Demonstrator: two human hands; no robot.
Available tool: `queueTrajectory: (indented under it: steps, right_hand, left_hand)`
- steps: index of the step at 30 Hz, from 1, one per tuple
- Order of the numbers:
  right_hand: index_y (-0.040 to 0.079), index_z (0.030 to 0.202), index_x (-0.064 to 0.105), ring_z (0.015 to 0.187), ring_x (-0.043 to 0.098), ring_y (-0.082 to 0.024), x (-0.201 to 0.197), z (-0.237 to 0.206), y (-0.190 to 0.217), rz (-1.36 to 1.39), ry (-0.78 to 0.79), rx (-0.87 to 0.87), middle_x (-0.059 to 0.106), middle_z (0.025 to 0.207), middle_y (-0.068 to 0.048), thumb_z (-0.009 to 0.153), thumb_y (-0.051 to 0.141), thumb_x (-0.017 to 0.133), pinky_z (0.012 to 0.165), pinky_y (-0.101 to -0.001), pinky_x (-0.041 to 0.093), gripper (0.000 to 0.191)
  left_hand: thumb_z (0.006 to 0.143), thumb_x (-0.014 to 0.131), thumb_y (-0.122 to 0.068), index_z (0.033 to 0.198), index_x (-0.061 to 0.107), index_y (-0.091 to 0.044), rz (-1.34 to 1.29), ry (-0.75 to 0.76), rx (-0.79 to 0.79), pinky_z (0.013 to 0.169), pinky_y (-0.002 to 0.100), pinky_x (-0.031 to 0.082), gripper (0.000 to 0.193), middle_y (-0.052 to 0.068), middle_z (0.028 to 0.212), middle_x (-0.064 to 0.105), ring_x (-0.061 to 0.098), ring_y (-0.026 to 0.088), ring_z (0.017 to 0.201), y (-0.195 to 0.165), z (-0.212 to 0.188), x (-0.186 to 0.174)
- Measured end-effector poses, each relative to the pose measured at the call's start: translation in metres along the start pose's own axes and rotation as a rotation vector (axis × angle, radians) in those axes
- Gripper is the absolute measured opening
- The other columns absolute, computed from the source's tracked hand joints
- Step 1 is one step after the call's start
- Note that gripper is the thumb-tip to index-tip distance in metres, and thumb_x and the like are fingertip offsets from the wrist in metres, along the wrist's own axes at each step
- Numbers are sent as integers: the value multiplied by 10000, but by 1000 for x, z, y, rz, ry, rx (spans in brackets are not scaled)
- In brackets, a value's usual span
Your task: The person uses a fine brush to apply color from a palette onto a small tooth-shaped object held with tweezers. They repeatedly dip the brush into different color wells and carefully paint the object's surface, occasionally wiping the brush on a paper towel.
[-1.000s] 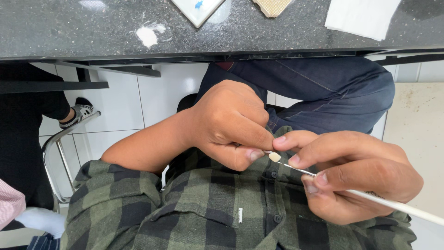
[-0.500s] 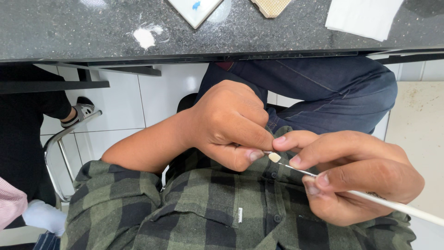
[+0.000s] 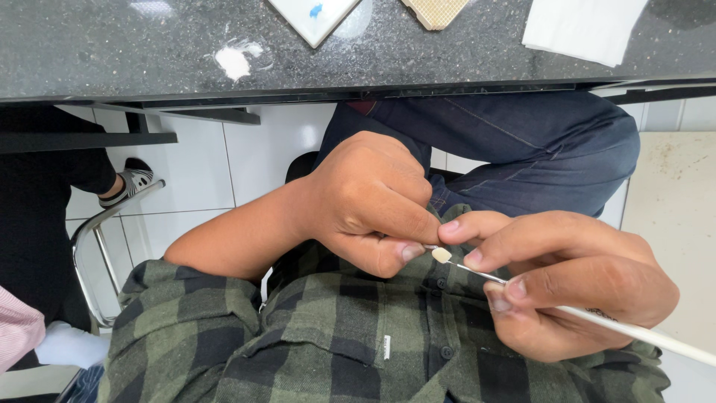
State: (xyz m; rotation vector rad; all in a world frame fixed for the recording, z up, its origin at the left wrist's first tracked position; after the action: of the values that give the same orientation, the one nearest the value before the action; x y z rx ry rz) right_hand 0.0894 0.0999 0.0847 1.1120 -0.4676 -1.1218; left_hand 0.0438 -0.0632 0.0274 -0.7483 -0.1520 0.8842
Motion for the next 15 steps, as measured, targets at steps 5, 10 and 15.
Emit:
queueTrajectory:
  steps: [5,10,15]
  right_hand:
    - [-24,953,552,846,757,-231,-2,0,0,18,29,-1,652,958,-251,816,-103,674,993,-575,635,200]
    - [-33,960,559,827,767,-177,-4,-1,-1,10,17,1,652,971,-266,805,-98,680,977,-563,641,207]
    - [-29,952,553,869,755,-225,-5,0,-1,49,26,9,641,962,-253,806,-123,652,981,-574,642,200]
  left_hand:
    - [851,712,-148,929,760,-85,2,12,5,486,345,343,112,22,668,544,539,191,579,1,1,2]
    - [857,712,-155,951,761,-88,2,14,13,495,343,353,126,19,686,558,552,193,597,1,1,2]
    - [844,716,-161,939,765,-87,4,22,8,486,345,343,130,23,666,543,534,193,576,1,1,3]
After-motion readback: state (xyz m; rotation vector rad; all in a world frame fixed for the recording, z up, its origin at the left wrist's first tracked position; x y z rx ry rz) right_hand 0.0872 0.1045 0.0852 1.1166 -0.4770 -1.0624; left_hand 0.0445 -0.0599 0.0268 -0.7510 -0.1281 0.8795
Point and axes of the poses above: each hand's wrist, its own z-axis towards the middle knuckle, its own x-axis out of the palm, y = z × x, the point moved 7 cm from there along z, towards the middle knuckle
